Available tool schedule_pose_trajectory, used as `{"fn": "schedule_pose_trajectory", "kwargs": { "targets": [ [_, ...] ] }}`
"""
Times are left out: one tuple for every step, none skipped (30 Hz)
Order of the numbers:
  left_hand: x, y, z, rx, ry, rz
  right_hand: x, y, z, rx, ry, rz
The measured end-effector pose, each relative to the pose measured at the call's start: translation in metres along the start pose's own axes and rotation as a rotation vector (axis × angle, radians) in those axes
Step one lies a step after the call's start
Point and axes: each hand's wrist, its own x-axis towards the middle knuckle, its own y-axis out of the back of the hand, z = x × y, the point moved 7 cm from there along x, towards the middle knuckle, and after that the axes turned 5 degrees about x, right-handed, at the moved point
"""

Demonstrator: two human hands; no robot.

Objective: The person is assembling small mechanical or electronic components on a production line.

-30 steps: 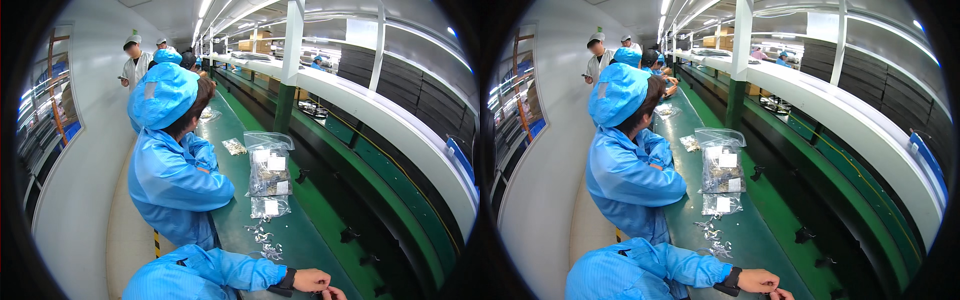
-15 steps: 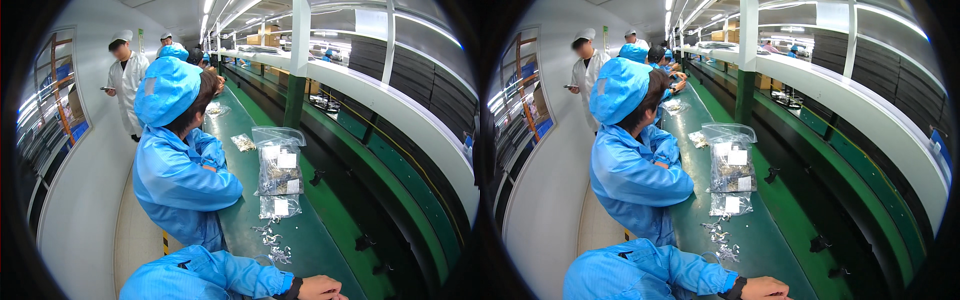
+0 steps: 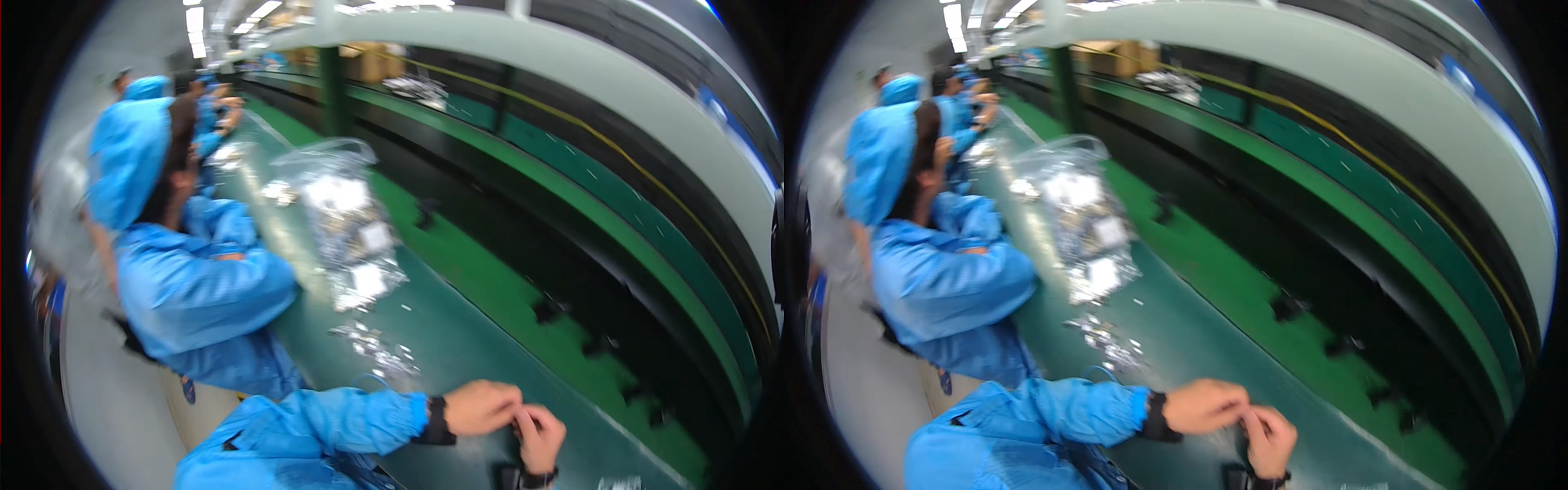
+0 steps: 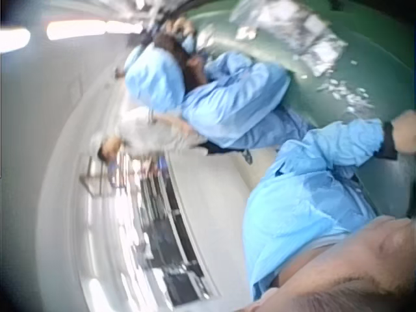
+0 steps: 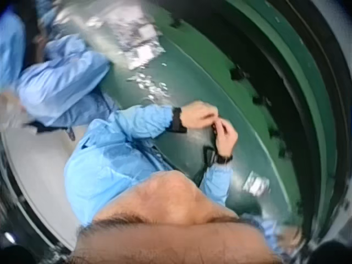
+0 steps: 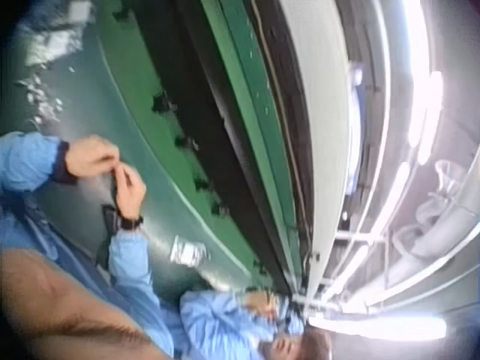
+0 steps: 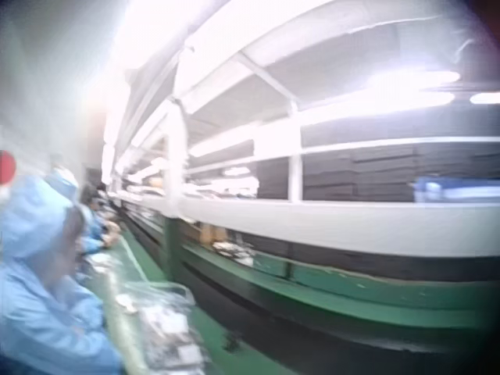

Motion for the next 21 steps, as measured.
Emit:
{"fn": "schedule_pose_trajectory", "kwargs": {
  "targets": [
    [0.0,0.004,-0.001,0.033,0.014,-0.001,0.002,-0.005,-0.006,-0.012,-0.036,0.026],
    [-0.001,0.01,0.0,0.018,0.047,-0.025,0.002,-0.009,-0.005,0.016,-0.066,0.034],
    [0.001,0.012,0.0,0.01,0.074,-0.044,0.003,-0.007,-0.003,0.044,-0.085,0.041],
    [0.004,0.011,0.0,-0.008,0.077,-0.044,0.003,-0.003,0.0,0.065,-0.077,0.056],
    [0.008,0.007,-0.001,-0.022,0.082,-0.04,0.002,0.002,0.002,0.087,-0.065,0.068],
    [0.008,0.009,-0.004,-0.04,0.103,-0.041,0.002,0.002,0.004,0.122,-0.064,0.059],
    [0.008,0.009,-0.005,-0.039,0.123,-0.019,0.0,0.005,0.007,0.121,-0.073,0.066],
    [0.009,0.01,-0.006,-0.048,0.181,-0.028,0.0,0.007,0.004,0.112,-0.071,0.069],
    [0.01,0.013,-0.009,-0.06,0.243,-0.031,0.0,0.007,0.003,0.097,-0.072,0.065],
    [0.008,0.013,-0.015,-0.101,0.276,-0.016,-0.001,0.008,0.006,0.086,-0.035,0.077],
    [0.007,0.012,-0.017,-0.111,0.28,-0.037,-0.003,0.009,0.007,0.086,-0.049,0.095],
    [0.006,0.015,-0.018,-0.146,0.306,-0.023,-0.003,0.007,0.003,0.037,-0.018,0.045],
    [0.005,0.016,-0.02,-0.18,0.333,-0.006,-0.003,0.003,-0.001,-0.013,0.014,-0.007],
    [0.006,0.014,-0.024,-0.248,0.317,0.026,-0.002,0.002,-0.005,-0.046,0.04,-0.022],
    [0.004,0.015,-0.024,-0.248,0.329,0.016,-0.002,0.003,-0.007,-0.037,0.028,-0.018],
    [0.004,0.016,-0.027,-0.286,0.366,-0.001,-0.001,0.001,-0.009,-0.072,0.03,-0.051],
    [0.004,0.017,-0.03,-0.325,0.404,-0.015,-0.001,-0.001,-0.011,-0.106,0.033,-0.085],
    [0.007,0.02,-0.027,-0.384,0.375,-0.003,0.0,-0.001,-0.011,-0.11,0.028,-0.072],
    [0.008,0.02,-0.028,-0.384,0.379,-0.007,0.0,-0.002,-0.01,-0.108,0.023,-0.07],
    [0.008,0.021,-0.029,-0.445,0.386,0.003,0.001,-0.001,-0.011,-0.106,0.028,-0.049],
    [0.008,0.022,-0.03,-0.507,0.392,0.012,0.001,0.0,-0.011,-0.106,0.032,-0.026]
  ]
}}
